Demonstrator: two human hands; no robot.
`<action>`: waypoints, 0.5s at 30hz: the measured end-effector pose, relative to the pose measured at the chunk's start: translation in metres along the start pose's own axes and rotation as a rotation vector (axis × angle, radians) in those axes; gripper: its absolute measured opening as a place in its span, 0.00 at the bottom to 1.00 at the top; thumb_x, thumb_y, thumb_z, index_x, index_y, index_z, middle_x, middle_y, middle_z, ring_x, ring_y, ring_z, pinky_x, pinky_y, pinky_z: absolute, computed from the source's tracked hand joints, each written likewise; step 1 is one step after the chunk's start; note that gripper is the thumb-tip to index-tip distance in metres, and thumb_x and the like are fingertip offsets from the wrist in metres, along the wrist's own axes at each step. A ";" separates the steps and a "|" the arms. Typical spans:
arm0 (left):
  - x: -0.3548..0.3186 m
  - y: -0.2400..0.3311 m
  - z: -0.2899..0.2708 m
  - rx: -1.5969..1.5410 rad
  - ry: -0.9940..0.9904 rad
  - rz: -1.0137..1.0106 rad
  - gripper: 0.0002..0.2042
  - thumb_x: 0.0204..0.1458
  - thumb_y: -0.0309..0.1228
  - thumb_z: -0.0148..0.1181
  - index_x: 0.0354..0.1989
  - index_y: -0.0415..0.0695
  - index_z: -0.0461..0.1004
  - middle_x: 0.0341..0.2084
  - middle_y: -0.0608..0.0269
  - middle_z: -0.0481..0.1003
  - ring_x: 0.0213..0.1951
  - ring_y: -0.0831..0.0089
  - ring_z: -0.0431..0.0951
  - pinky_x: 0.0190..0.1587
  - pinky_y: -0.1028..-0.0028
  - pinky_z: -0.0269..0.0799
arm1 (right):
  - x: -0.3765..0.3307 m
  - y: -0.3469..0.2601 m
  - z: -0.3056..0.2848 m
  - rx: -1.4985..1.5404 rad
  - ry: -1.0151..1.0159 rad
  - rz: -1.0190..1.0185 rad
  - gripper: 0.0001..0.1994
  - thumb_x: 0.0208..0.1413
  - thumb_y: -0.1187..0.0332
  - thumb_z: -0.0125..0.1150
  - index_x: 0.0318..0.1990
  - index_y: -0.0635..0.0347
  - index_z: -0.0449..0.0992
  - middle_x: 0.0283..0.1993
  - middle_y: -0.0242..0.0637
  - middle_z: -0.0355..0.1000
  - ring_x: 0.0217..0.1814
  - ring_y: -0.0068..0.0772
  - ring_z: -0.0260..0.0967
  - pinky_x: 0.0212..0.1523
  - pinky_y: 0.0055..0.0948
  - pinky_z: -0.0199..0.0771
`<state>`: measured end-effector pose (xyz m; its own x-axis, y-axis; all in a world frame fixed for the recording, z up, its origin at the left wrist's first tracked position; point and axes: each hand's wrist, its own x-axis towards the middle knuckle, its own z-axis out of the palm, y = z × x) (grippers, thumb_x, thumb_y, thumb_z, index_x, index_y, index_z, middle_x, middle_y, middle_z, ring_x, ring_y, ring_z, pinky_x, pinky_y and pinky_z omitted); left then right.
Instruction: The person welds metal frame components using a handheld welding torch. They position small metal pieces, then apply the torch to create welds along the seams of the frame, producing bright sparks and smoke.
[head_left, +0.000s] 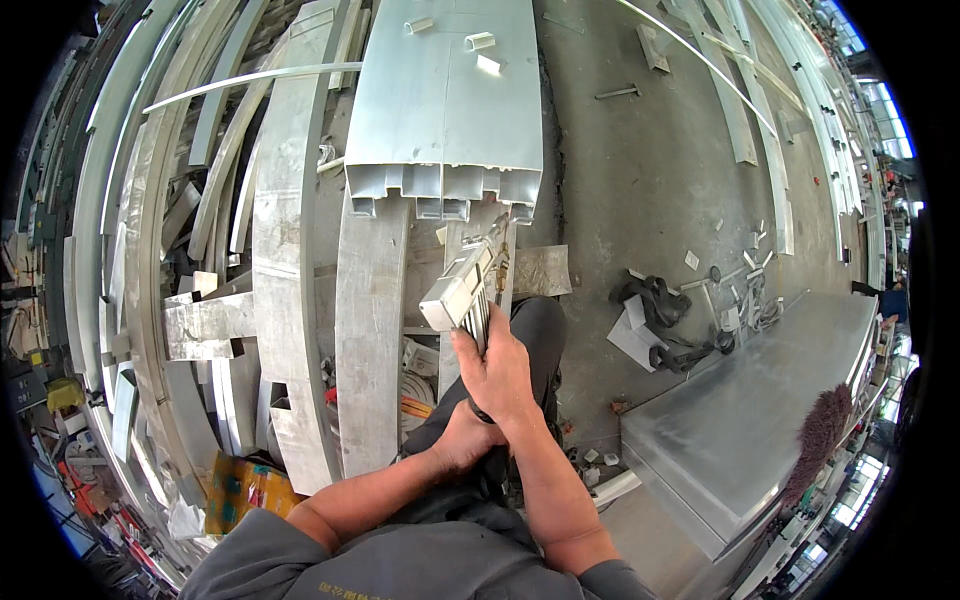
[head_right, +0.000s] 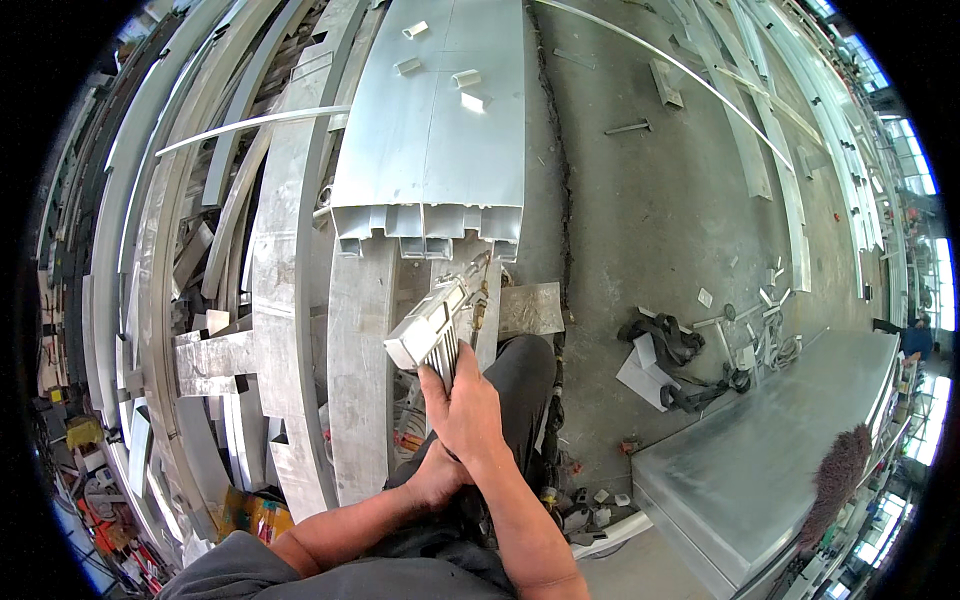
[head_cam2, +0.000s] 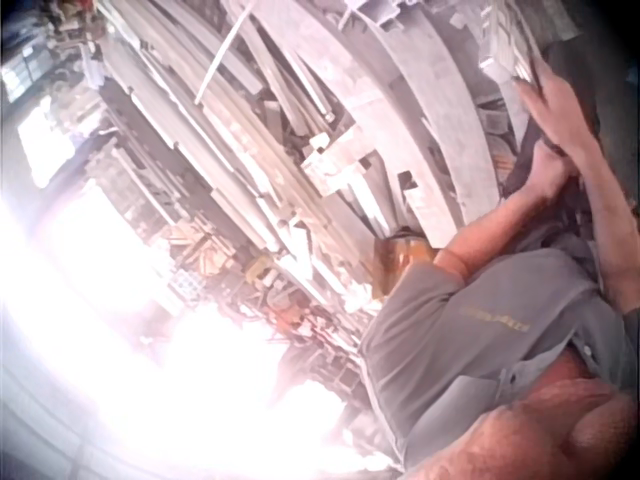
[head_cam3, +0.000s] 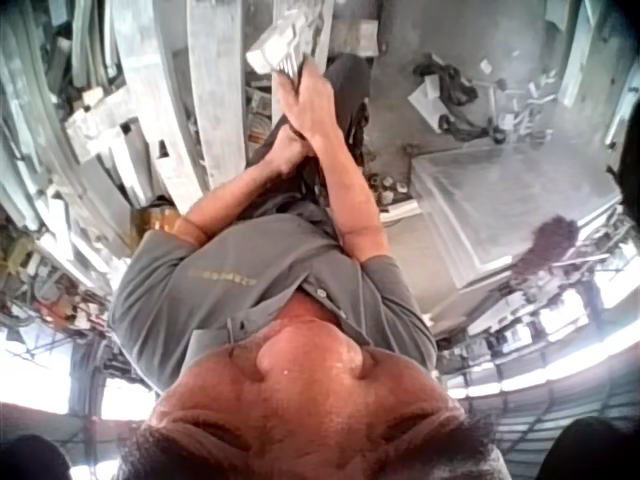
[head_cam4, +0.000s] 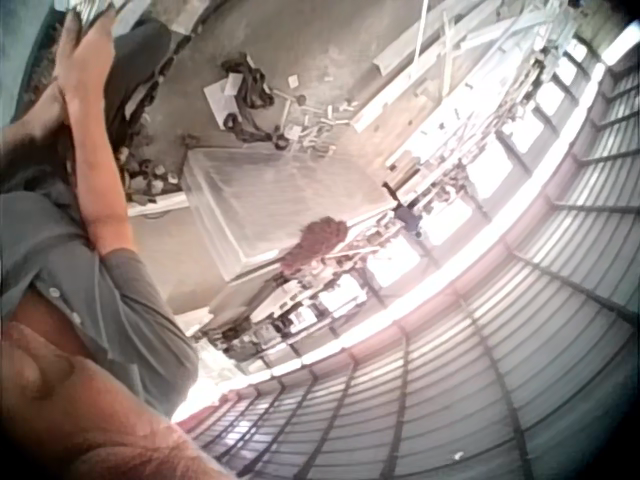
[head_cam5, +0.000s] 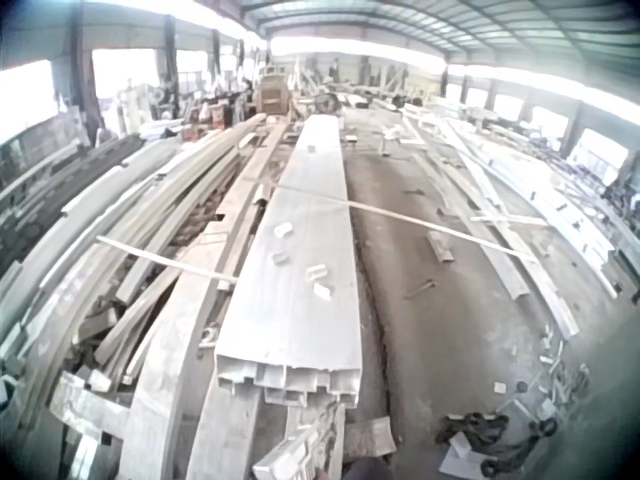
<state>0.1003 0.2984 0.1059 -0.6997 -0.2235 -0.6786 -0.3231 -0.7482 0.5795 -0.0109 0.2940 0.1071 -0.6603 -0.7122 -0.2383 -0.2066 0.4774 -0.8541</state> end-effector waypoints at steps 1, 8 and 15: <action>0.002 -0.001 -0.001 -0.031 -0.006 -0.006 0.09 0.45 0.18 0.64 0.36 0.35 0.76 0.29 0.60 0.79 0.31 0.70 0.80 0.35 0.70 0.75 | 0.001 0.000 0.000 0.000 -0.005 0.005 0.24 0.62 0.58 0.59 0.58 0.68 0.66 0.33 0.55 0.77 0.36 0.58 0.78 0.37 0.44 0.76; 0.008 -0.002 -0.002 -0.059 -0.016 -0.045 0.08 0.45 0.17 0.63 0.35 0.35 0.76 0.28 0.59 0.79 0.30 0.69 0.80 0.34 0.70 0.75 | 0.006 0.004 -0.003 0.004 -0.002 0.037 0.24 0.62 0.58 0.59 0.56 0.69 0.66 0.33 0.55 0.77 0.37 0.59 0.78 0.38 0.45 0.76; 0.015 -0.006 -0.008 -0.075 -0.009 -0.065 0.06 0.44 0.16 0.62 0.33 0.34 0.76 0.26 0.57 0.79 0.26 0.68 0.79 0.30 0.69 0.75 | 0.013 0.004 -0.002 0.012 -0.024 0.091 0.23 0.62 0.58 0.59 0.55 0.70 0.67 0.33 0.56 0.77 0.38 0.59 0.78 0.38 0.45 0.76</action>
<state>0.0969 0.2948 0.0887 -0.6845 -0.1682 -0.7094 -0.3191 -0.8057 0.4990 -0.0213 0.2877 0.1016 -0.6582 -0.6786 -0.3259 -0.1382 0.5344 -0.8338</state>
